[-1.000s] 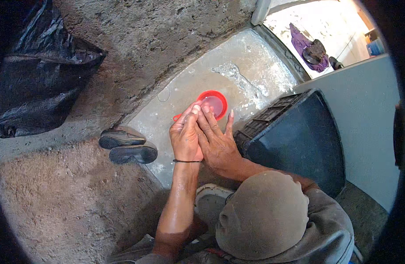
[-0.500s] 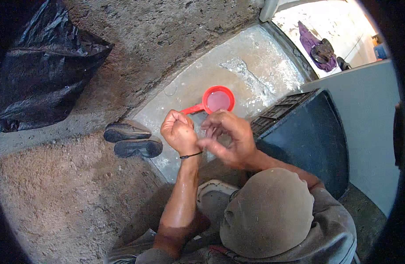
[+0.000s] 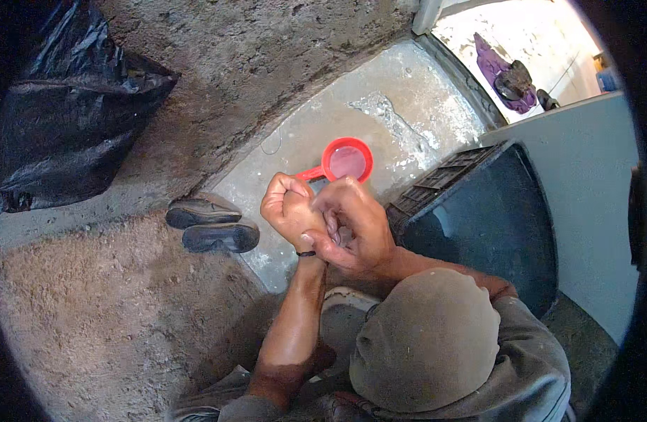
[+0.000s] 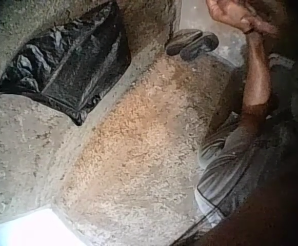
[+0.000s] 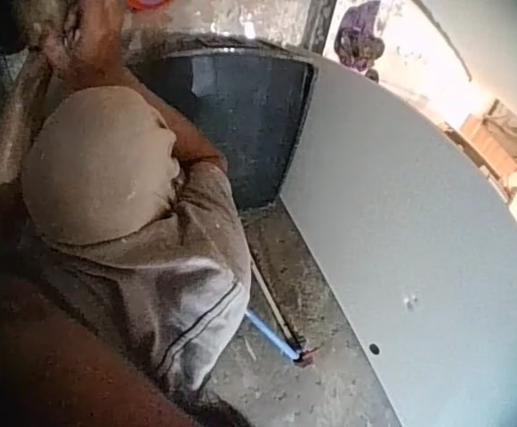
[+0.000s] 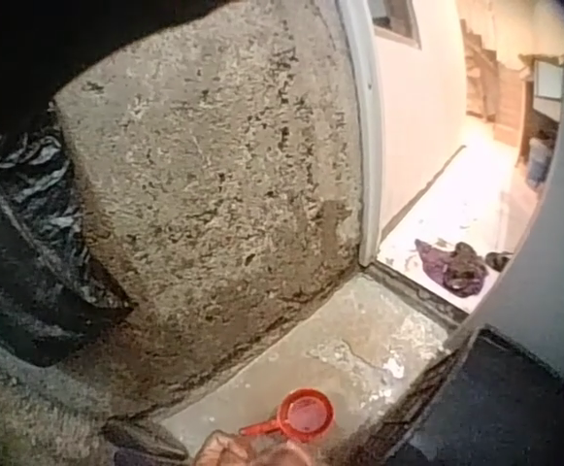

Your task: Washing hands with soap and water and rinsing the area.

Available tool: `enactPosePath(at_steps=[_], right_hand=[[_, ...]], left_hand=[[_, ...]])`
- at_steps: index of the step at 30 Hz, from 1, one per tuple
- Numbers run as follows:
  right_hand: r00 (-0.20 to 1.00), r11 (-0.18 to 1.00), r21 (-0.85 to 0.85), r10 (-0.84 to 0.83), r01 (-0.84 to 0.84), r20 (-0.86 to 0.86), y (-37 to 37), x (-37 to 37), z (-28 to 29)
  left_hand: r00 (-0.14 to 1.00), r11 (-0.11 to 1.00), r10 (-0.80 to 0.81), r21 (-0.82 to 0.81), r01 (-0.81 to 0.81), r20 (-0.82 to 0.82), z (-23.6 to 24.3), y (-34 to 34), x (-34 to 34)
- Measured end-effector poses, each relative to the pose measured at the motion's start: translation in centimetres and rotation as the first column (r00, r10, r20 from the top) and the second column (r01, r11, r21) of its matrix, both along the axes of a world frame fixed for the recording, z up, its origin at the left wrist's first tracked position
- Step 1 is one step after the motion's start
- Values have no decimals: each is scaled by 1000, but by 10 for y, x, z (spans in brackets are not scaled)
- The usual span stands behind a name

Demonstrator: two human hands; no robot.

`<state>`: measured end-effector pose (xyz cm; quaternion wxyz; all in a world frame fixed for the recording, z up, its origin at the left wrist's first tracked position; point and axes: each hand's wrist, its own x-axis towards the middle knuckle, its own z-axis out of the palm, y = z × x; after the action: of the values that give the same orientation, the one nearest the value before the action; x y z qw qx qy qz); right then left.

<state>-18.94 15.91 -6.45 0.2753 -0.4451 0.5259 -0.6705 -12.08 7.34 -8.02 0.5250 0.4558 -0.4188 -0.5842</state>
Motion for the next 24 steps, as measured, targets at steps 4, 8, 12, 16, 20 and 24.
enactPosePath(at_steps=[4, 8, 12, 16, 20, 24], right_hand=[[971, 997, -70, -6, -11, -238, -1, -4, -3], [992, 999, -26, 21, -25, -127, 0, -3, -6], [985, 997, -66, 18, -29, -172, 0, -3, -10], [997, 998, -14, 65, -66, -50, -1, -1, -12], [987, 997, 65, 40, -51, 156, 0, 1, -10], [986, 989, 41, 145, -142, -82, 0, -3, -10]], left_hand=[[998, 998, -55, 26, 55, 5, 2, 1, 1], [998, 997, -35, 65, 32, 48, 0, 2, 3], [998, 997, -66, 49, 66, -1, -5, 0, 3], [997, 995, -65, 73, 68, -37, -7, -2, 0], [983, 984, -88, 142, 112, -163, -7, 0, 2], [984, 958, -158, 227, 173, -82, -10, -5, 8]])
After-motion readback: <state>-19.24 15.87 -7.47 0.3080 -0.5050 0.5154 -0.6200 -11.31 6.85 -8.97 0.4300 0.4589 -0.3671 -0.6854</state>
